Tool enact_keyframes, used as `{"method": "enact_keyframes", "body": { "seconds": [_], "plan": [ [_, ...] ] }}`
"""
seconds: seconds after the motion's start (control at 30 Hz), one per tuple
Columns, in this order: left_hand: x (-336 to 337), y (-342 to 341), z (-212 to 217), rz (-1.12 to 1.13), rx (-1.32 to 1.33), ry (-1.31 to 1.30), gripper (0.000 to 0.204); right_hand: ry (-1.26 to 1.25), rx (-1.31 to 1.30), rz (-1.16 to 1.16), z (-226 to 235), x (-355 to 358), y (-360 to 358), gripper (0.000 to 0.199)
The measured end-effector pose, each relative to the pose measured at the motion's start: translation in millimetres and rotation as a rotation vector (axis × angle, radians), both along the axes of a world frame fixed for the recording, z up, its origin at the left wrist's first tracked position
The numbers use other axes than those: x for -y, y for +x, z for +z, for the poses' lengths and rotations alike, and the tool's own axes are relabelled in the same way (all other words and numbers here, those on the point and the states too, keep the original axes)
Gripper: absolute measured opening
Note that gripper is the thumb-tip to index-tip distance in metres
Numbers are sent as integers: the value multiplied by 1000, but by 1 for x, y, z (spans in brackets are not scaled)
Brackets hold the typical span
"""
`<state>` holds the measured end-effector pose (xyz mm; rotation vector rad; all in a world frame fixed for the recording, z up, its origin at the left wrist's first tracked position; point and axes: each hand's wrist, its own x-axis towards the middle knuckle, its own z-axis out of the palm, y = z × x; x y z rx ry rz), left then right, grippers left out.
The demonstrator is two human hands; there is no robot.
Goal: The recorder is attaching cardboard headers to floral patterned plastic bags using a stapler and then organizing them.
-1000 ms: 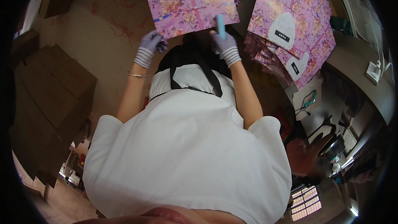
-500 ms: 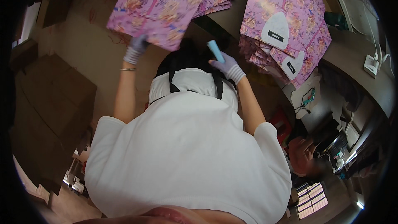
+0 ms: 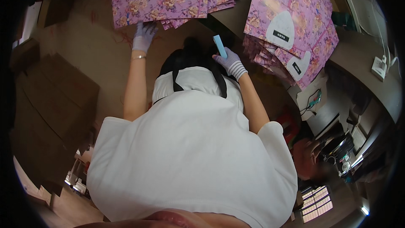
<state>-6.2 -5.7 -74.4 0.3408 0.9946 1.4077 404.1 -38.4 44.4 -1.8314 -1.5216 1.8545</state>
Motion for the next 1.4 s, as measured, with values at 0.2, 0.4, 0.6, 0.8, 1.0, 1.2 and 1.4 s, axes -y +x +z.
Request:
{"method": "enact_keyframes", "body": {
  "seconds": [0.2,0.4,0.6,0.8,1.0,1.2,1.4],
  "plan": [
    [-94,64,42,-41,-280,-238,26,-45,160,-37,1,14,31,45],
    [-116,12,62,8,-237,-553,29,-19,221,-14,-5,19,28,49],
    [-21,59,56,-560,-348,-616,19,-121,158,129,-9,21,15,58],
    [-3,111,109,-572,-169,-504,17,1,176,161,1,5,11,52],
    [-16,143,147,-561,-183,-355,21,92,-220,112,26,-22,-17,38],
    [-8,150,148,-564,-104,-377,26,-188,-162,36,59,-42,-57,31],
    [-4,140,141,-638,-174,-381,21,197,12,172,43,-36,-67,33]
  ]
}}
